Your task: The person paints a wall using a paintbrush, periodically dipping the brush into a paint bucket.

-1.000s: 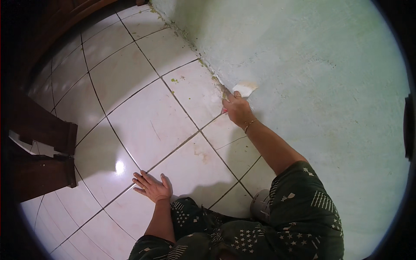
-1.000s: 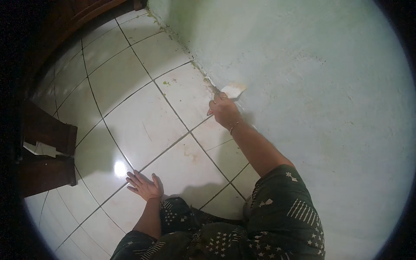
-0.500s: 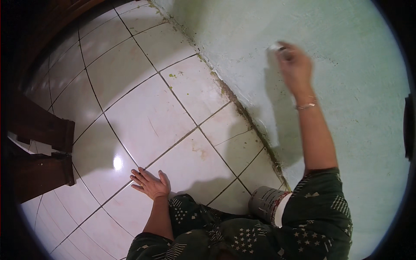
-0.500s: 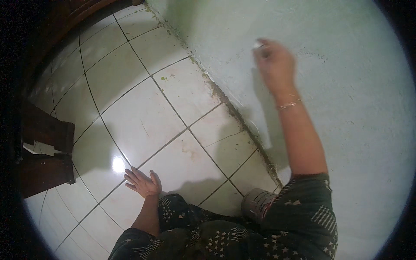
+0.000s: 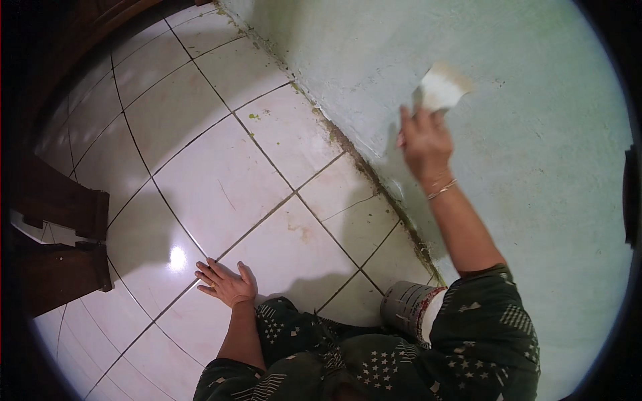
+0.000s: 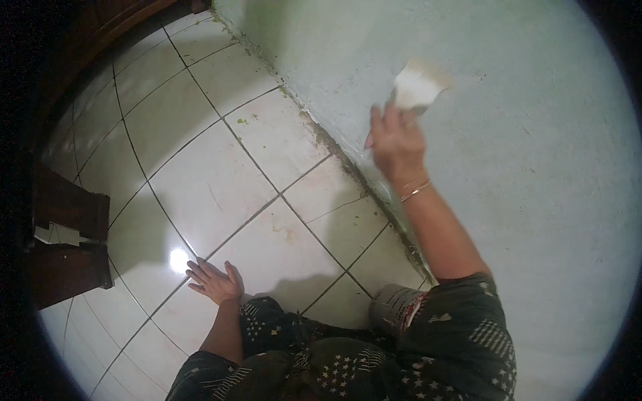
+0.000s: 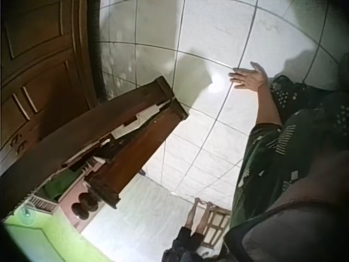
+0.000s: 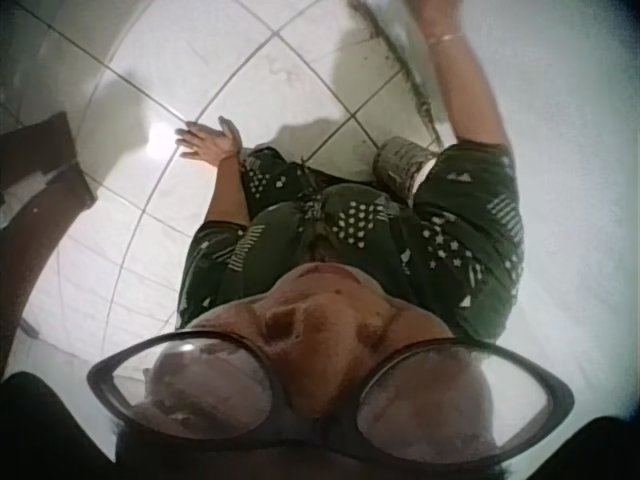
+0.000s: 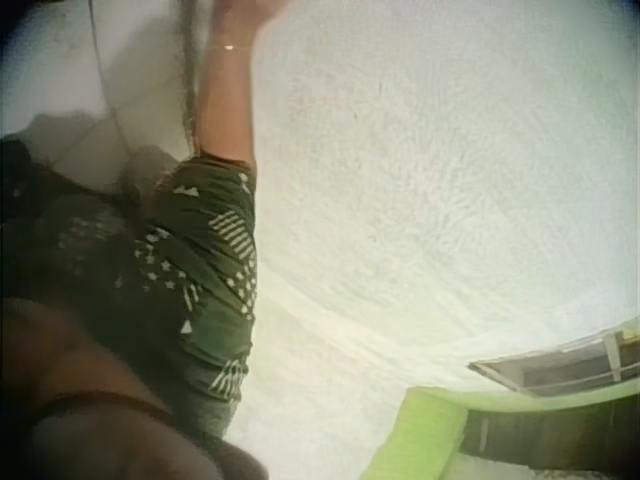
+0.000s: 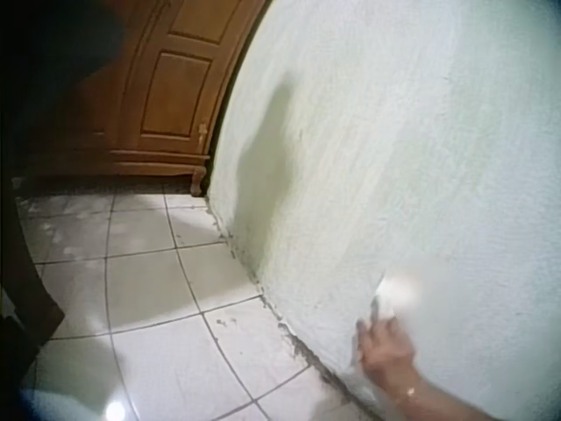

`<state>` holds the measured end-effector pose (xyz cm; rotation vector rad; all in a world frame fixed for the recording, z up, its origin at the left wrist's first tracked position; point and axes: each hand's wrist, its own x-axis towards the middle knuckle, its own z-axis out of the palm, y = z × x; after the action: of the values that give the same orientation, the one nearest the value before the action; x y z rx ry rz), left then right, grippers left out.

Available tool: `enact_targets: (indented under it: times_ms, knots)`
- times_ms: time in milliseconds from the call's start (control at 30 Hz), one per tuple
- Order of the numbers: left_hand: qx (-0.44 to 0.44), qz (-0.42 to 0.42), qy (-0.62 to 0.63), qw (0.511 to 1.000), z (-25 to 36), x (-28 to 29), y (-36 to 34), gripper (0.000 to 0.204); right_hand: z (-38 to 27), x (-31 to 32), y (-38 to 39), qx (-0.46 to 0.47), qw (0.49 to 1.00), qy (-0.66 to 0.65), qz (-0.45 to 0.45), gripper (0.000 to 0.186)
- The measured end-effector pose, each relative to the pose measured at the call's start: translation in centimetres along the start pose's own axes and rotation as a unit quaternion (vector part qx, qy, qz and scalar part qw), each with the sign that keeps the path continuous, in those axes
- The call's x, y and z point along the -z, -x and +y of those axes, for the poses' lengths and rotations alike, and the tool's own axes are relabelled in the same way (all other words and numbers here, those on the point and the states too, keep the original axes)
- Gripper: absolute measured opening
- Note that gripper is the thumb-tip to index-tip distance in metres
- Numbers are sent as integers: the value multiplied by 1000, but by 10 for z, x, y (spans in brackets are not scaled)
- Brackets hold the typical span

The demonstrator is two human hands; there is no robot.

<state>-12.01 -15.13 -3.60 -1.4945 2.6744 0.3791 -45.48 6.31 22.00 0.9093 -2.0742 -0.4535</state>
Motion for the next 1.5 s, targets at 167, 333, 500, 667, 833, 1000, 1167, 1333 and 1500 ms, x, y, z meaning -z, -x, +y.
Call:
enact_targets:
  times_ms: [167, 333, 500, 667, 833, 1000, 1167, 1333, 1500]
  knots:
    - [-7, 16, -4, 1000, -1, -1, 0, 83, -70, -45, 54, -10, 978, -147, -147, 27]
    - [-1, 11, -4, 1000, -4, 0, 0, 83, -108, -70, 68, -30, 918, -308, -248, 17]
    - [-7, 10, 13, 1000, -1, -1, -2, 83, -94, -112, 63, -126, 904, -347, -217, 18]
    - [-10, 8, 17, 1000, 5, 1, -2, 83, -11, -73, -10, -180, 930, -306, -91, 22]
    - [-1, 15, 5, 1000, -8, -2, 1, 83, 34, 39, -85, -86, 973, -149, 155, 31]
    - [-6, 2, 10, 1000, -5, -2, 1, 86, 25, 47, -103, -60, 966, -29, 251, 37]
    - [-12, -3, 9, 1000, 4, 1, -3, 85, -32, -55, -65, -52, 992, -18, 110, 39]
    - [-2, -5, 9, 1000, -4, -1, -4, 87, -93, -101, -31, -3, 990, -140, -30, 32]
    - [-7, -10, 4, 1000, -1, -7, -4, 87, -132, -142, 14, 30, 968, -213, -131, 22]
